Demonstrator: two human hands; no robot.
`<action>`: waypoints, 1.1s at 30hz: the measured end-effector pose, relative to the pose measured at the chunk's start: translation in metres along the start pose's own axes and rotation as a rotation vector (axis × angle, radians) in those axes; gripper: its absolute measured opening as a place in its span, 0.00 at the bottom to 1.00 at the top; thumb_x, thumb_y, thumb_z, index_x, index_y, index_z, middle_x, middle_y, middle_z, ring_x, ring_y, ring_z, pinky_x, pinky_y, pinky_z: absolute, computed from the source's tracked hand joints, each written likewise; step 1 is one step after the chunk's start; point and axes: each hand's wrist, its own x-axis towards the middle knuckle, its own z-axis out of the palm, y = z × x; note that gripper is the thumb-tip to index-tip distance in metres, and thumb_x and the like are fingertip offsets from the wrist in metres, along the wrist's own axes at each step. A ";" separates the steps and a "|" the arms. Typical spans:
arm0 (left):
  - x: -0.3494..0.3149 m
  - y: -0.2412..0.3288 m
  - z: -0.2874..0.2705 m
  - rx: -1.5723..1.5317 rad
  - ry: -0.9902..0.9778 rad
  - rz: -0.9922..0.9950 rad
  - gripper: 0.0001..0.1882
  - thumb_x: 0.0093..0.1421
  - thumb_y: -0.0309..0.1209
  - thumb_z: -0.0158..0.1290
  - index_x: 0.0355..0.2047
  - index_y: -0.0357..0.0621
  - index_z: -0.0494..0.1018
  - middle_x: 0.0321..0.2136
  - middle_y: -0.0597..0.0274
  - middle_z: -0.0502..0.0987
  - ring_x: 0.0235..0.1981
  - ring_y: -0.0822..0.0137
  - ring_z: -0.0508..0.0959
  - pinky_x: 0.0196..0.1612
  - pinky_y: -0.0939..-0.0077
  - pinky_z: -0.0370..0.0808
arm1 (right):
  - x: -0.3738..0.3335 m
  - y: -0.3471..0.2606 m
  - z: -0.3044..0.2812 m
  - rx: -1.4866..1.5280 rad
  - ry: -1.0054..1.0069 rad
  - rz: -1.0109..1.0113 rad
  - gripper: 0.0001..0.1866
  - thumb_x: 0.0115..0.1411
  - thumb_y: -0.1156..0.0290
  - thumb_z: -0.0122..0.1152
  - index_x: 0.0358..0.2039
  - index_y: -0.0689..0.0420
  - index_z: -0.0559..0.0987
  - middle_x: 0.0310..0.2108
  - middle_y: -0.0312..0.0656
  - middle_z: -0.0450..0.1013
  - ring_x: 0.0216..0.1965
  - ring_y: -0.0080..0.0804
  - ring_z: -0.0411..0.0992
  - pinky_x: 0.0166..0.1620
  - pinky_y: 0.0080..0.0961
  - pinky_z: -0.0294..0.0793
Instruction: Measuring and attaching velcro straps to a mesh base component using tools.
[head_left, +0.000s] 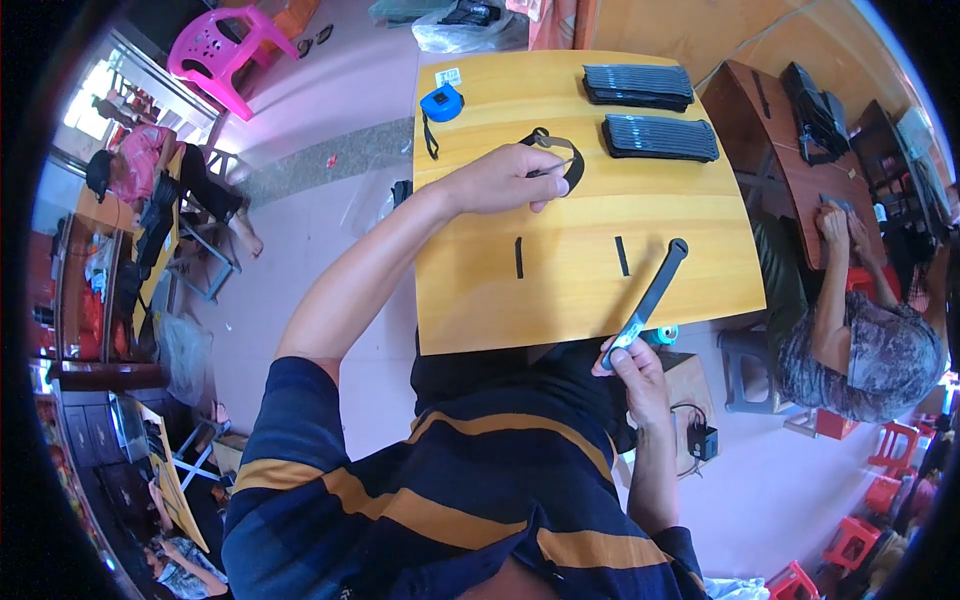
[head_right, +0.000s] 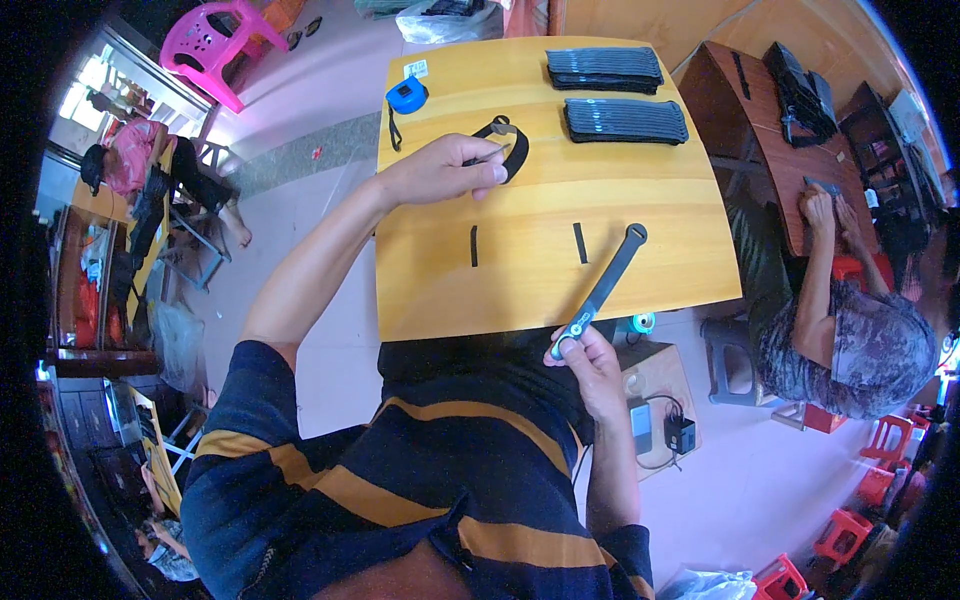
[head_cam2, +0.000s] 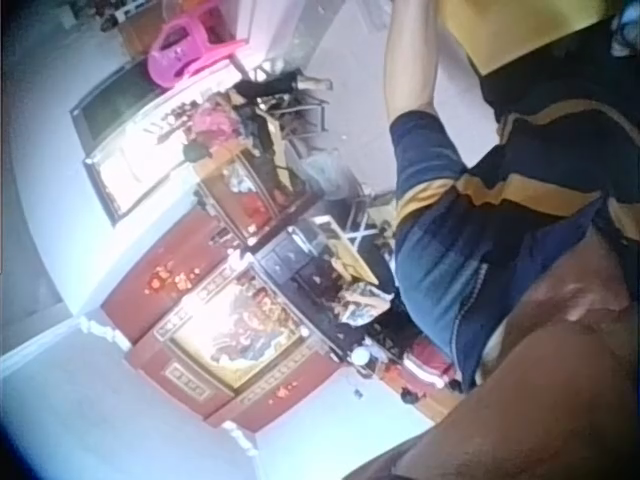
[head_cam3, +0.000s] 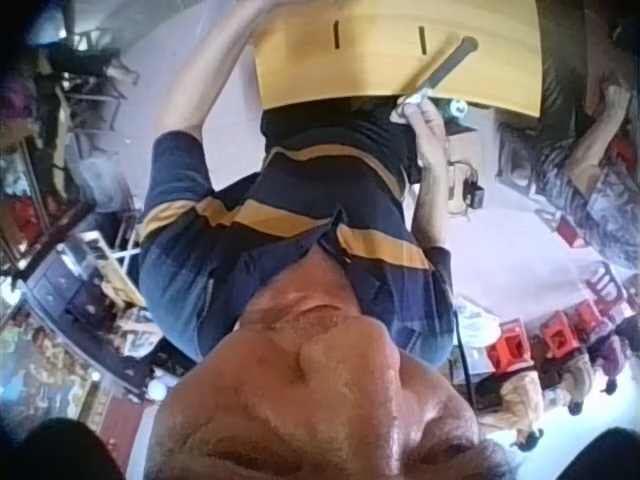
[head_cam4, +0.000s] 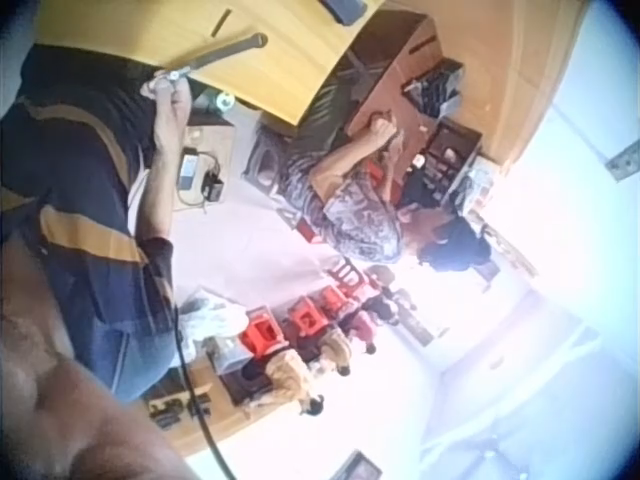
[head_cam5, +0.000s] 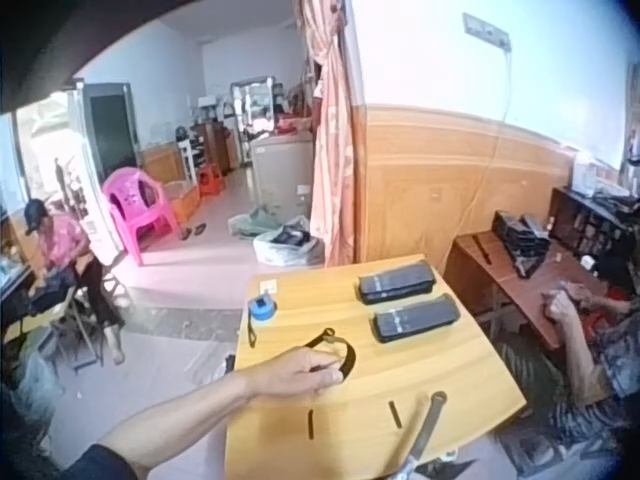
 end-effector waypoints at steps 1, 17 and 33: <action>0.000 -0.002 -0.001 0.015 -0.008 -0.050 0.20 0.72 0.45 0.52 0.27 0.46 0.71 0.21 0.73 0.71 0.24 0.80 0.67 0.29 0.78 0.66 | 0.001 0.000 0.001 0.003 0.001 -0.002 0.12 0.73 0.63 0.58 0.47 0.58 0.78 0.34 0.37 0.79 0.37 0.24 0.77 0.45 0.23 0.75; -0.072 -0.087 -0.001 -0.160 -0.042 -0.672 0.15 0.68 0.41 0.55 0.26 0.46 0.74 0.18 0.70 0.74 0.14 0.81 0.67 0.16 0.81 0.61 | 0.010 0.000 0.010 -0.008 -0.001 0.020 0.13 0.73 0.62 0.57 0.47 0.59 0.78 0.34 0.37 0.78 0.37 0.24 0.76 0.45 0.24 0.74; -0.054 -0.088 -0.008 0.699 0.220 -0.576 0.20 0.59 0.50 0.61 0.28 0.45 0.76 0.24 0.56 0.80 0.26 0.56 0.80 0.32 0.60 0.75 | 0.009 0.011 0.039 0.014 0.071 0.028 0.13 0.72 0.62 0.61 0.47 0.59 0.80 0.37 0.34 0.77 0.38 0.22 0.76 0.44 0.24 0.79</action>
